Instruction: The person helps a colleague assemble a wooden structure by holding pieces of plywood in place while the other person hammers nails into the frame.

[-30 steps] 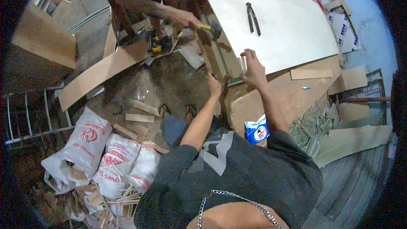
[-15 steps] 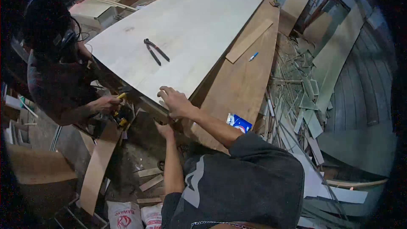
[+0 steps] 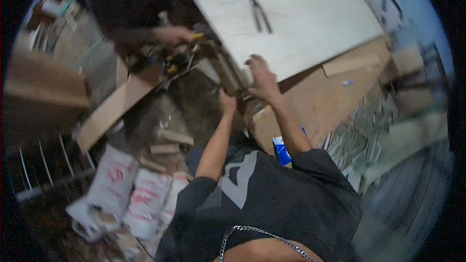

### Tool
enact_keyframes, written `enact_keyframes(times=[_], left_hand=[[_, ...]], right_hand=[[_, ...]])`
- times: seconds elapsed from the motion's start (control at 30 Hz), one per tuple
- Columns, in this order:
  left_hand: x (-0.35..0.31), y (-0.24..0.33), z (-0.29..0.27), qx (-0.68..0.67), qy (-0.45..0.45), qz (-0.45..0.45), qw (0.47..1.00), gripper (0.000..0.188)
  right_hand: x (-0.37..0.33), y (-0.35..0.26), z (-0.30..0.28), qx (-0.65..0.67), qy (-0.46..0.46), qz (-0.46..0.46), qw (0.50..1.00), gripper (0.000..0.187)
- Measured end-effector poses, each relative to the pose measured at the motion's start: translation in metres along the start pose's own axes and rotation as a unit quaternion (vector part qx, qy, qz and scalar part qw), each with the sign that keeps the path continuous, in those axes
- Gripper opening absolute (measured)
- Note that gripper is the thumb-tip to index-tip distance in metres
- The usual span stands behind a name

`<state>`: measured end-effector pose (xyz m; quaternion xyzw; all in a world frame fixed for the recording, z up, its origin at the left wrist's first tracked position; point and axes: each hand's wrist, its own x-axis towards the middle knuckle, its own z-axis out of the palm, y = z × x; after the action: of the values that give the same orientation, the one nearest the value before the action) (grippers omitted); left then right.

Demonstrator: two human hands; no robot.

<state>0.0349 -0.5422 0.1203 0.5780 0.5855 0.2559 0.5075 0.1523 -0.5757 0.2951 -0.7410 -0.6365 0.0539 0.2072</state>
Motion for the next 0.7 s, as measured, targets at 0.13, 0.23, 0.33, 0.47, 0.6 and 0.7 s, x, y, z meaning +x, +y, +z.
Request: enact_keyframes(times=[0.13,0.23,0.33,0.47,0.6,0.7], left_hand=[[0.025,-0.053,0.016,-0.028,0.120,0.017,0.992,0.071],[0.034,-0.067,0.017,-0.143,-0.016,-0.064,0.988,0.083],[0.005,-0.007,-0.001,-0.177,0.006,-0.033,0.984,0.107],[0.018,-0.031,0.010,-0.055,0.026,-0.020,0.998,0.104],[0.029,-0.051,0.024,-0.022,0.082,0.000,0.996,0.098],[0.019,-0.027,0.020,-0.053,0.036,-0.031,0.997,0.098]], right_hand=[[0.014,-0.019,0.007,-0.015,-0.044,-0.006,0.999,0.060],[0.016,-0.020,0.010,-0.018,-0.053,-0.047,0.997,0.066],[0.010,-0.017,0.006,-0.037,-0.034,-0.010,0.999,0.065],[0.012,-0.024,0.004,-0.006,-0.043,-0.038,0.998,0.060],[0.014,-0.028,-0.001,-0.031,-0.042,-0.046,0.998,0.062],[0.013,-0.019,-0.003,-0.040,-0.038,-0.055,0.997,0.062]])
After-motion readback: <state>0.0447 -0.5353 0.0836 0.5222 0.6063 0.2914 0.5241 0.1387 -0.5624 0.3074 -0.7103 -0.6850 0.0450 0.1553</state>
